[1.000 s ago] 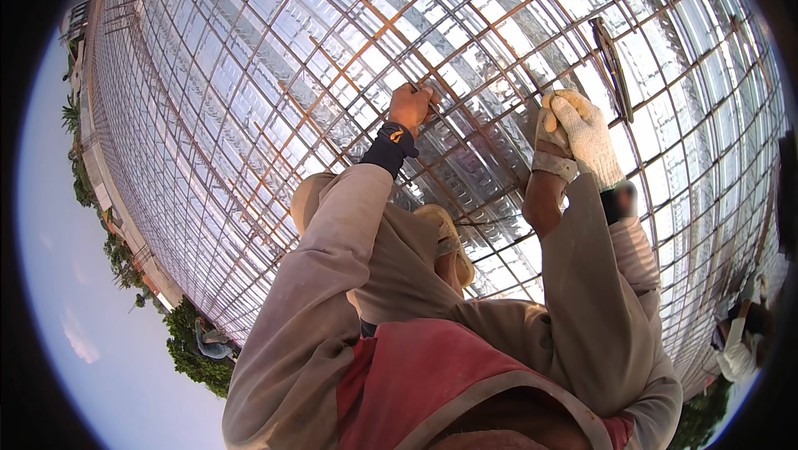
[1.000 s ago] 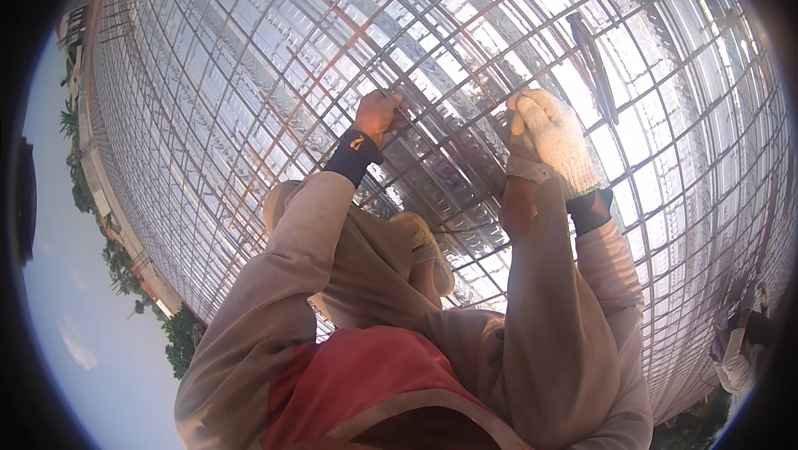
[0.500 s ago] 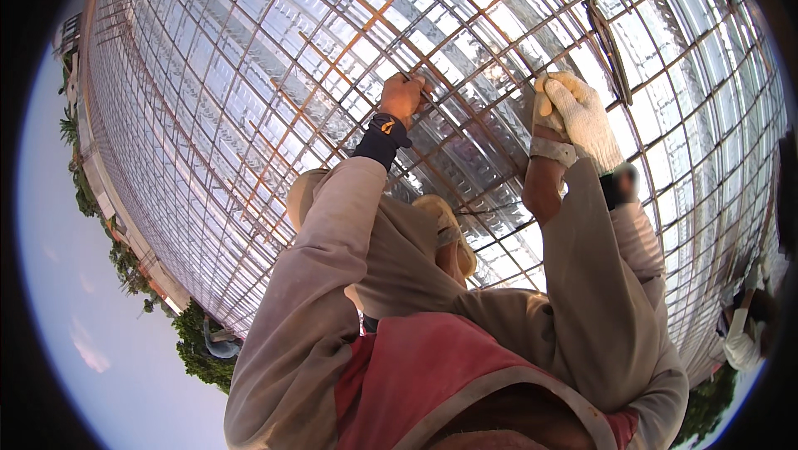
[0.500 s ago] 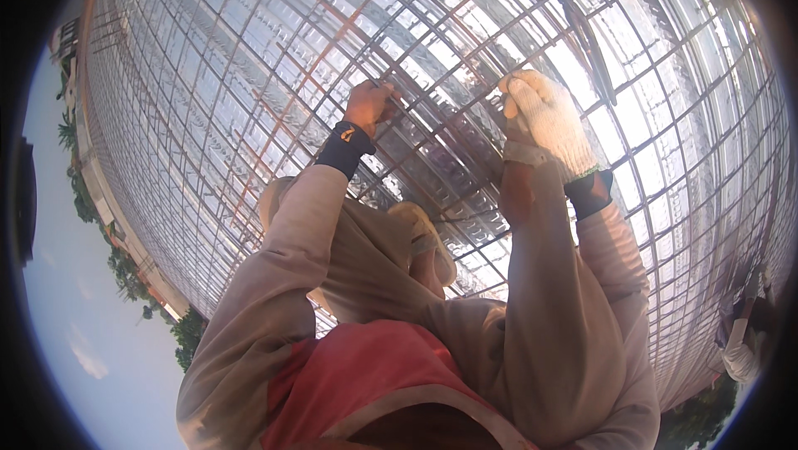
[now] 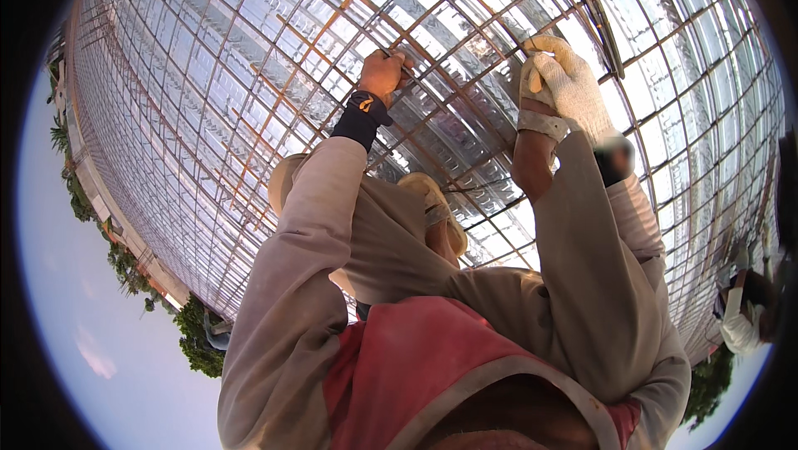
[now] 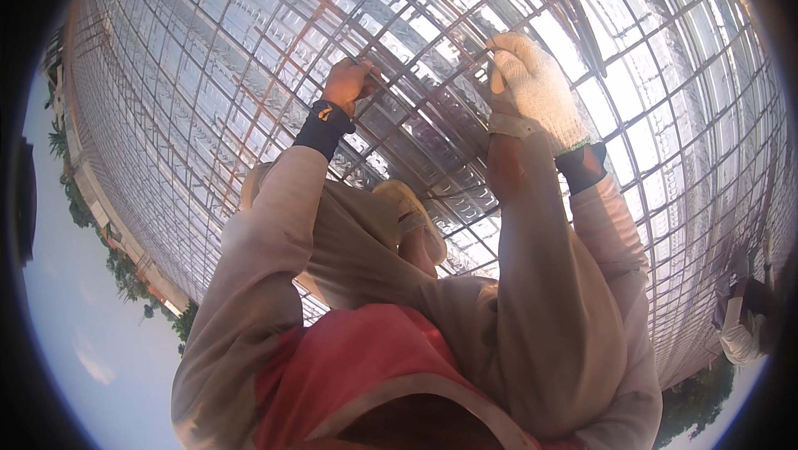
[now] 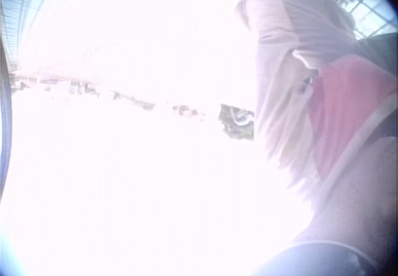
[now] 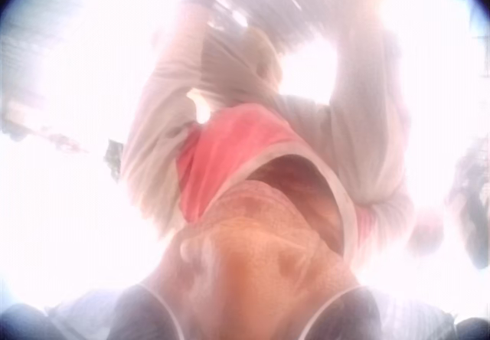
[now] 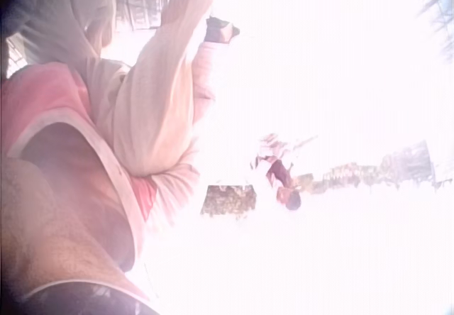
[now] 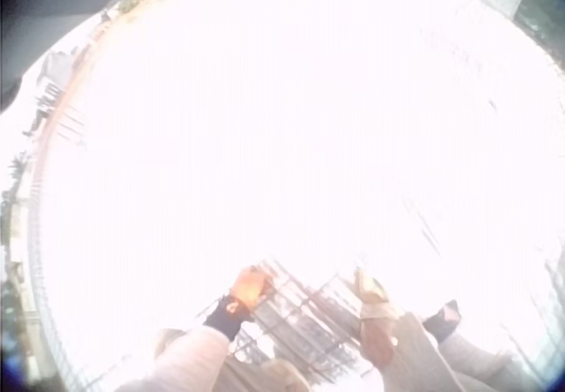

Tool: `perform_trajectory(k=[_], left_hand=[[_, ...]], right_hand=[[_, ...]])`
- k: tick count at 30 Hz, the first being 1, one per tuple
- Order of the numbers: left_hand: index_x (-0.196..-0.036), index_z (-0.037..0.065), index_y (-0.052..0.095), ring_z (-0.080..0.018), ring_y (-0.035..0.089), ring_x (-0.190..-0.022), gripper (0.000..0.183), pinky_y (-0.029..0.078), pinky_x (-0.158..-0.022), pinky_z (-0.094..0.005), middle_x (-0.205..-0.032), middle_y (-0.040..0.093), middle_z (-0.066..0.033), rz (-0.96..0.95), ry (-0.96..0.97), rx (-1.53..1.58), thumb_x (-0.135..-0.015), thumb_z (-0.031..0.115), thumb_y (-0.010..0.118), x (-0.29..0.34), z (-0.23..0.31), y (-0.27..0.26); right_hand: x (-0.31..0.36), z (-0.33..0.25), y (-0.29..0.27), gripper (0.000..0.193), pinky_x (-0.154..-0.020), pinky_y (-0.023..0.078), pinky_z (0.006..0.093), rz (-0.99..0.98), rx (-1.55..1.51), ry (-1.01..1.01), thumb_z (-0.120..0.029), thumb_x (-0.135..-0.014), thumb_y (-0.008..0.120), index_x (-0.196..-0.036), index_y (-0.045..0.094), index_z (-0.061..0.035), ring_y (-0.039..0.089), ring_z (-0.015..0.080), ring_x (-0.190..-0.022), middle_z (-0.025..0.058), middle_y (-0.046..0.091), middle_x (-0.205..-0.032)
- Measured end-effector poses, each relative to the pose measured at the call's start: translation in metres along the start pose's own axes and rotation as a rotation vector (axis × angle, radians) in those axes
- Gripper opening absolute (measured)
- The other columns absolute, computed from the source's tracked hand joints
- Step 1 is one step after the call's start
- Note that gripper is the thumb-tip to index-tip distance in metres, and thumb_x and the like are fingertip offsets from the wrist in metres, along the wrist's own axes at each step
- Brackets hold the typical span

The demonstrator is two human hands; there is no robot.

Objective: The person uses pliers to twist wire ties around intersecting rebar rods, securing a rebar grid on a construction site. The person repeatedly positions the pliers, twists the wire, and moves to the next intersection.

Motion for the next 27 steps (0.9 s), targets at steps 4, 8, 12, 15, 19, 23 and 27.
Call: perform_trajectory(k=[4,8,12,15,19,23,27], left_hand=[[-0.117,0.003,0.065,-0.0173,0.071,-0.085,0.021,0.057,-0.072,-0.0339,-0.107,0.08,-0.0082,0.032,-0.022,0.016,-0.108,0.021,0.063,0.004,0.0,-0.006],[-0.116,0.003,0.067,-0.0187,0.072,-0.086,0.021,0.058,-0.073,-0.0347,-0.105,0.08,-0.0087,0.011,-0.034,-0.172,-0.107,0.022,0.063,0.001,0.002,-0.005],[-0.108,0.008,0.084,-0.0311,0.079,-0.097,0.027,0.062,-0.083,-0.0458,-0.099,0.083,-0.0127,0.216,0.095,-1.081,-0.106,0.028,0.065,0.018,0.055,-0.015],[-0.115,0.012,0.083,-0.0384,0.077,-0.094,0.028,0.06,-0.084,-0.0495,-0.102,0.083,-0.0125,0.226,0.546,-0.917,-0.106,0.035,0.07,0.068,0.123,-0.005],[-0.123,0.009,0.081,-0.0319,0.076,-0.088,0.046,0.058,-0.08,-0.0441,-0.105,0.082,-0.0155,-0.125,0.958,-0.602,-0.103,0.05,0.075,0.09,0.148,0.032],[-0.117,0.01,0.084,-0.0319,0.076,-0.086,0.052,0.058,-0.078,-0.0446,-0.096,0.081,-0.0145,-0.281,0.838,-0.614,-0.101,0.058,0.074,0.072,0.128,0.045],[-0.109,0.009,0.087,-0.0291,0.078,-0.078,0.066,0.062,-0.078,-0.0475,-0.08,0.079,-0.0102,-0.181,0.688,-0.75,-0.096,0.072,0.07,0.065,0.117,0.035]], right_hand=[[0.004,-0.021,0.014,0.028,-0.092,0.055,0.0407,-0.119,0.26,-0.16,-0.025,-0.109,0.062,-0.122,0.075,-0.0046,0.071,0.0271,-0.098,0.0124,0.074,-0.097],[0.009,-0.015,0.026,0.022,-0.098,0.056,0.0478,-0.117,0.586,-0.349,-0.022,-0.1,0.068,-0.117,0.079,-0.0119,0.071,0.0378,-0.109,0.0149,0.075,-0.107],[0.0,0.0,0.032,0.02,-0.097,0.057,0.0487,-0.172,0.705,-0.239,-0.02,-0.1,0.066,-0.114,0.08,-0.0151,0.07,0.0353,-0.109,0.0127,0.074,-0.102],[-0.005,-0.02,0.04,0.023,-0.097,0.058,0.0448,-0.261,0.613,-0.178,-0.02,-0.103,0.065,-0.117,0.08,-0.0105,0.073,0.0363,-0.108,0.0135,0.078,-0.108],[-0.013,-0.044,0.045,0.026,-0.092,0.059,0.0401,-0.304,0.41,-0.243,-0.02,-0.106,0.064,-0.123,0.078,-0.0058,0.077,0.0345,-0.101,0.0158,0.08,-0.108],[-0.014,-0.065,0.047,0.027,-0.084,0.058,0.0369,-0.302,0.307,-0.094,-0.02,-0.107,0.065,-0.125,0.077,-0.0043,0.075,0.0259,-0.087,0.0173,0.077,-0.097],[-0.012,-0.065,0.058,0.03,-0.083,0.059,0.0393,-0.29,0.303,-0.032,-0.02,-0.107,0.063,-0.131,0.075,-0.0057,0.076,0.028,-0.087,0.0201,0.077,-0.099]])
Point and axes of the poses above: each hand's wrist, its own x-axis away from the middle knuckle, its own y-axis out of the palm, z = x × y, the point moved 9 cm from there along -x, towards the middle knuckle
